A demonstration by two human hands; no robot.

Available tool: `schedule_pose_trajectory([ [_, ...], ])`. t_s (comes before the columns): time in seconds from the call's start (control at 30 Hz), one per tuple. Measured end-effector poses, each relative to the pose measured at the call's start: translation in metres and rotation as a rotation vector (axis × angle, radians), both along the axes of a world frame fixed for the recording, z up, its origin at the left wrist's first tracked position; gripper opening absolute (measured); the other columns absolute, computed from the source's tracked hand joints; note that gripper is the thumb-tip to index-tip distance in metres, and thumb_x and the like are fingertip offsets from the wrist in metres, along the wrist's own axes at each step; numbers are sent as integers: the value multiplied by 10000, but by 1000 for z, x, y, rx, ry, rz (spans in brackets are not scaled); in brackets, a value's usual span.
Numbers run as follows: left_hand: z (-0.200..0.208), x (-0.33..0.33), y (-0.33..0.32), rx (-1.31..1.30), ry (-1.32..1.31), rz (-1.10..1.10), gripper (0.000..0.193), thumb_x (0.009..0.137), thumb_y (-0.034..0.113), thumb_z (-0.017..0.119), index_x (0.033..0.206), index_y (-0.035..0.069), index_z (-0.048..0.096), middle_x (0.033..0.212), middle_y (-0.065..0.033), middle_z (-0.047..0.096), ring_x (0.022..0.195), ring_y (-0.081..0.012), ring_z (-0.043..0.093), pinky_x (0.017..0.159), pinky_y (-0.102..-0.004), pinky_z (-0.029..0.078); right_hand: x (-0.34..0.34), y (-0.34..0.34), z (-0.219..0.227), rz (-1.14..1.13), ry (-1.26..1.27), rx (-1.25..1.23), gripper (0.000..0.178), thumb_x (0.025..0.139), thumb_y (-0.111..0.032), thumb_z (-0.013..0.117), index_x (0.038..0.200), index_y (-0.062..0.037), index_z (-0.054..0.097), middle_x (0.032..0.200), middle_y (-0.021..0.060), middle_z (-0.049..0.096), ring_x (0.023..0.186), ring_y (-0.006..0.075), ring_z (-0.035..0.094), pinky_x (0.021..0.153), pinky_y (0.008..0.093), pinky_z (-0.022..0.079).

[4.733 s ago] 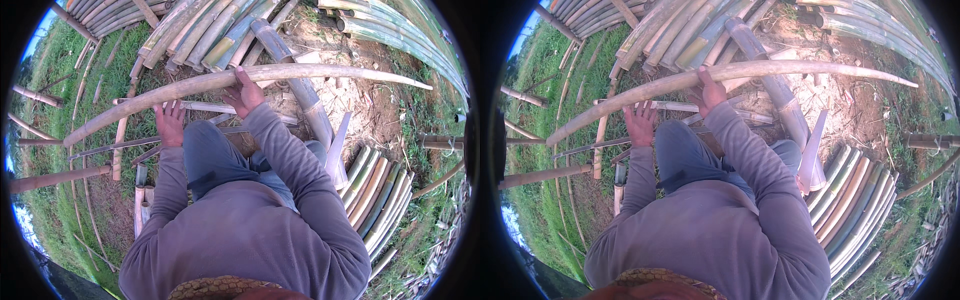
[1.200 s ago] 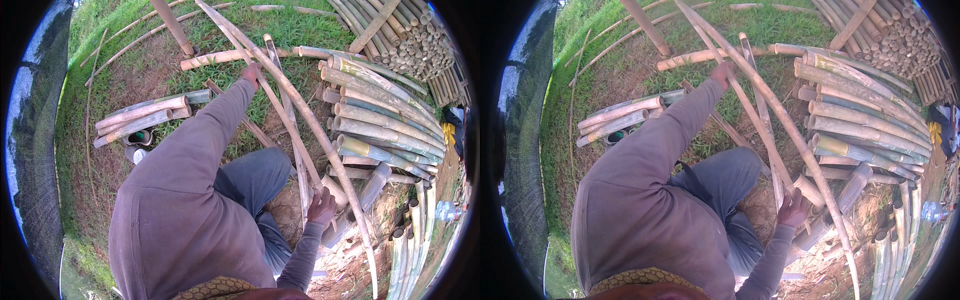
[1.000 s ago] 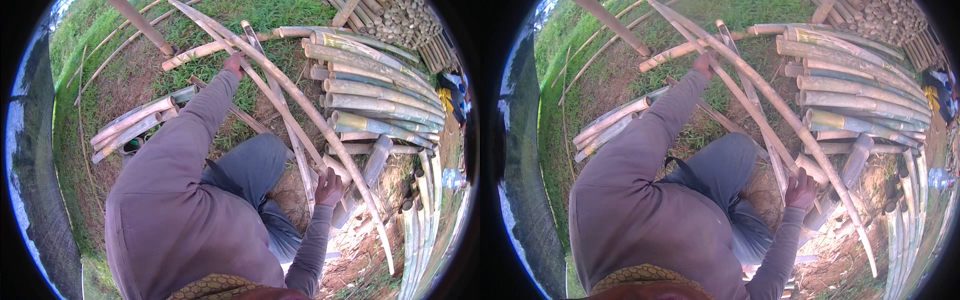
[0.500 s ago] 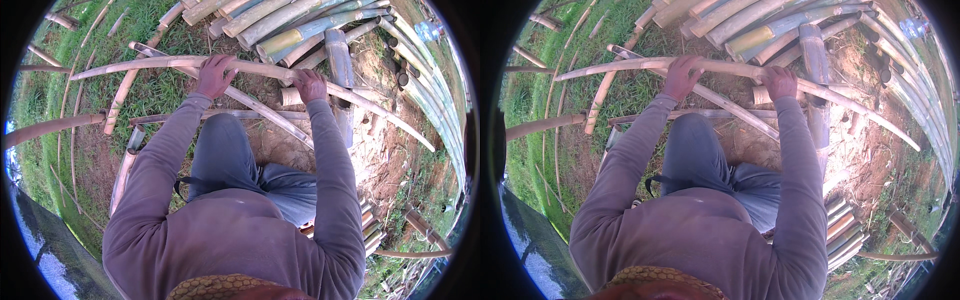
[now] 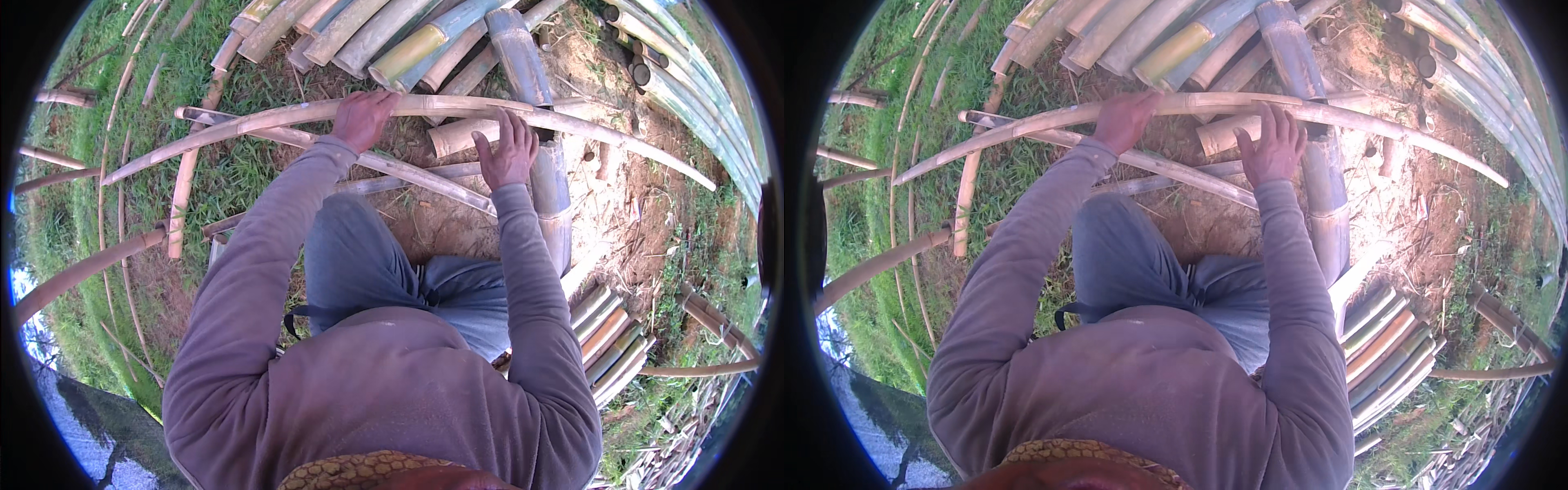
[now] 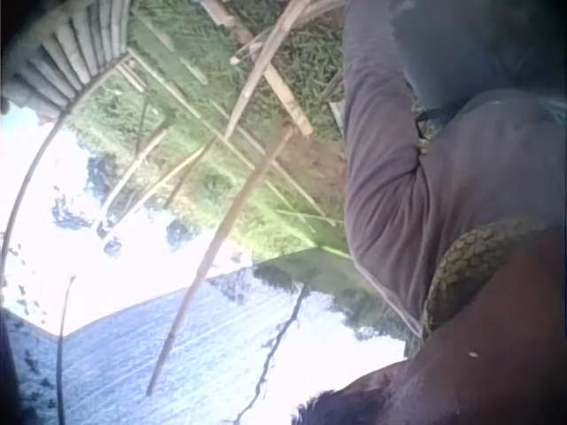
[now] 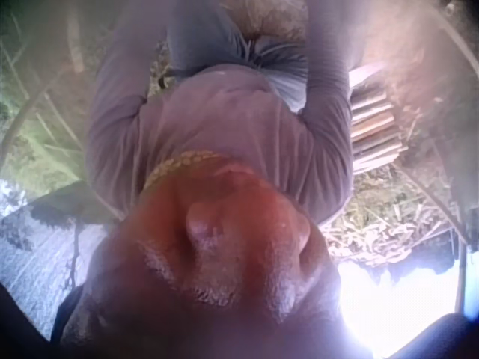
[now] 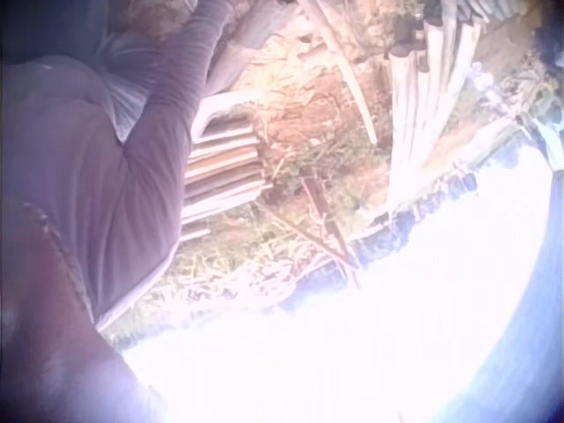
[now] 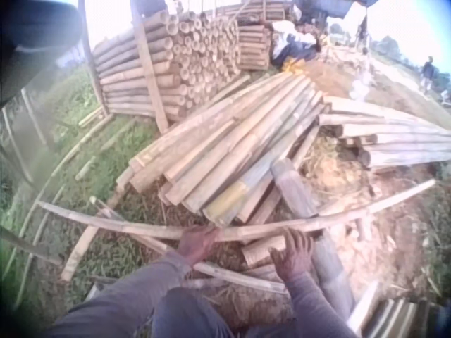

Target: The person sits on the ground and uses a hand saw to cut long bamboo poles into shorter sections. They repeatedly position each pole, saw through it, and set the cut pieces aside in a pile.

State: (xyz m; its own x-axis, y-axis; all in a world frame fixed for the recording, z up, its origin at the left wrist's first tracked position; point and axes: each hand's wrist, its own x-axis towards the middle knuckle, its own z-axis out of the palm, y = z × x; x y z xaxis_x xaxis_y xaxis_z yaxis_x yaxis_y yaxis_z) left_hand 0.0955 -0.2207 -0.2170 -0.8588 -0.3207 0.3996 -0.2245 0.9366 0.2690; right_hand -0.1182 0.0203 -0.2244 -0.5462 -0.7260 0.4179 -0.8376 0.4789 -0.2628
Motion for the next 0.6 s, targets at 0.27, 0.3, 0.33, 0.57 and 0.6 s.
schedule_pose_trajectory([
  [0.27,-4,-3,-2,-48,-28,-20,355,898,98,709,1252,87,714,1090,-132,775,984,-363,737,850,-505,569,75,336,9,-831,-217,131,447,992,-432,694,1254,-69,681,1239,126,652,1247,347,584,1048,540,447],
  [0.3,-6,-5,-5,-55,-25,-37,346,905,98,696,1250,87,715,1086,-136,774,979,-366,736,853,-507,567,93,379,-6,-878,-255,159,468,1001,-456,676,1243,-55,675,1238,135,639,1256,343,579,1032,524,464],
  [0.33,-10,-5,-6,-64,-23,-52,338,911,97,683,1247,88,716,1081,-140,773,975,-368,735,856,-509,566,118,389,1,-985,-353,336,478,1006,-467,664,1281,-76,651,1275,135,614,1270,343,568,1026,544,465],
  [0.57,7,-5,-7,-74,-209,-17,331,919,101,655,1244,80,714,1097,-149,774,944,-366,738,843,-506,561,185,433,-46,-1331,-556,283,633,975,-536,687,1405,-94,547,1337,167,541,1251,352,567,1007,570,491],
  [0.6,9,-4,-7,-93,-240,-3,330,916,113,674,1243,89,713,1092,-132,779,955,-341,746,857,-497,557,185,437,-57,-1422,-558,168,663,966,-556,691,1406,-84,542,1336,180,531,1241,355,569,1001,568,499],
])
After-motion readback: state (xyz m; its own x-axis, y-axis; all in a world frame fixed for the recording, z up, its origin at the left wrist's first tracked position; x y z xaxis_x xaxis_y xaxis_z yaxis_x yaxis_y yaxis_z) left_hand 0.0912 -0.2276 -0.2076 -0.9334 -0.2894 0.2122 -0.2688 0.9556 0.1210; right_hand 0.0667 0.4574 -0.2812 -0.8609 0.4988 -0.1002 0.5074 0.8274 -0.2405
